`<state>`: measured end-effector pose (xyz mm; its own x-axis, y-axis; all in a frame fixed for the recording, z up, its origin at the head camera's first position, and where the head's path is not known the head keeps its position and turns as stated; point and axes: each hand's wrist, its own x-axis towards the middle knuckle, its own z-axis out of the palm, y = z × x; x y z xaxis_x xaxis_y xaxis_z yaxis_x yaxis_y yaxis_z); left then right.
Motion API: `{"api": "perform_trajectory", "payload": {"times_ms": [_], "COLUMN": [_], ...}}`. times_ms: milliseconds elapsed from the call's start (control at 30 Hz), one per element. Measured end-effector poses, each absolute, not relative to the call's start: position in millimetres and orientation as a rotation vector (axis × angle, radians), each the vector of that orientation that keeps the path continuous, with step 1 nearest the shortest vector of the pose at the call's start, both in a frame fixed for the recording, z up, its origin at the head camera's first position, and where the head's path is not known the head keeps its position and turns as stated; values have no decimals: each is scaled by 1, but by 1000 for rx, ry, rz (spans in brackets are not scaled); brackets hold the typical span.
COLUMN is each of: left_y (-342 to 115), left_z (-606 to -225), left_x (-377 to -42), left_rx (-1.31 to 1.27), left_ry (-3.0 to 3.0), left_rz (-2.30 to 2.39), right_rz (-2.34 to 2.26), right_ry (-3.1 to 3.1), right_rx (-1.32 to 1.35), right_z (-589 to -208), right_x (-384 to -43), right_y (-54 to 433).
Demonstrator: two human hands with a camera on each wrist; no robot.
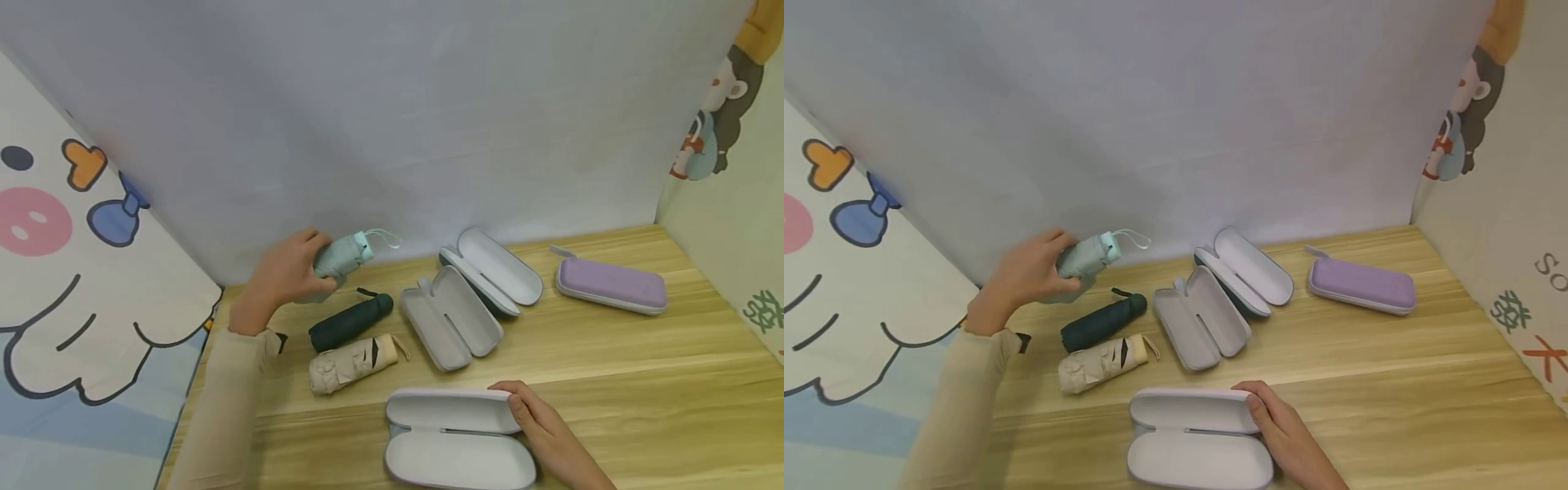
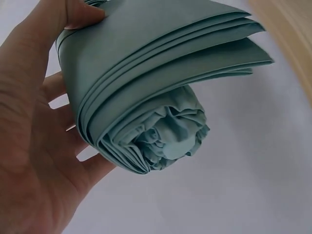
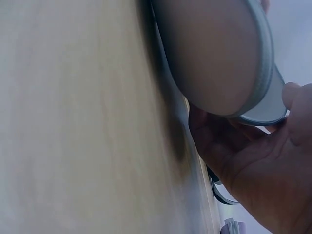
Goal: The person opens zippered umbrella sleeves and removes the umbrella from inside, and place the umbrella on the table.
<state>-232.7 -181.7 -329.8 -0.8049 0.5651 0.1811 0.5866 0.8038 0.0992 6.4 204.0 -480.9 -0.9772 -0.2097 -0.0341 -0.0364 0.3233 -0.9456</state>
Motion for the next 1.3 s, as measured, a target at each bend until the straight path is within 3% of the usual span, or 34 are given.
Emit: {"api": "perform_trajectory", "payload": {"times_ms": [500,1300], "left_y": [-181,-182], "left_z": [-387,-427], "left_x": [-293,-305], "left_rx": [-861,-888], "left_ry": [-3043,-3242], "left_rz": [-121,6], "right_rz": [-1749,-1705], "right_ry": [2424,2539], "right_rx": [-270,-174], "right_z": [-482,-482], "right_x": [8,9], "right_y": [204,210]}}
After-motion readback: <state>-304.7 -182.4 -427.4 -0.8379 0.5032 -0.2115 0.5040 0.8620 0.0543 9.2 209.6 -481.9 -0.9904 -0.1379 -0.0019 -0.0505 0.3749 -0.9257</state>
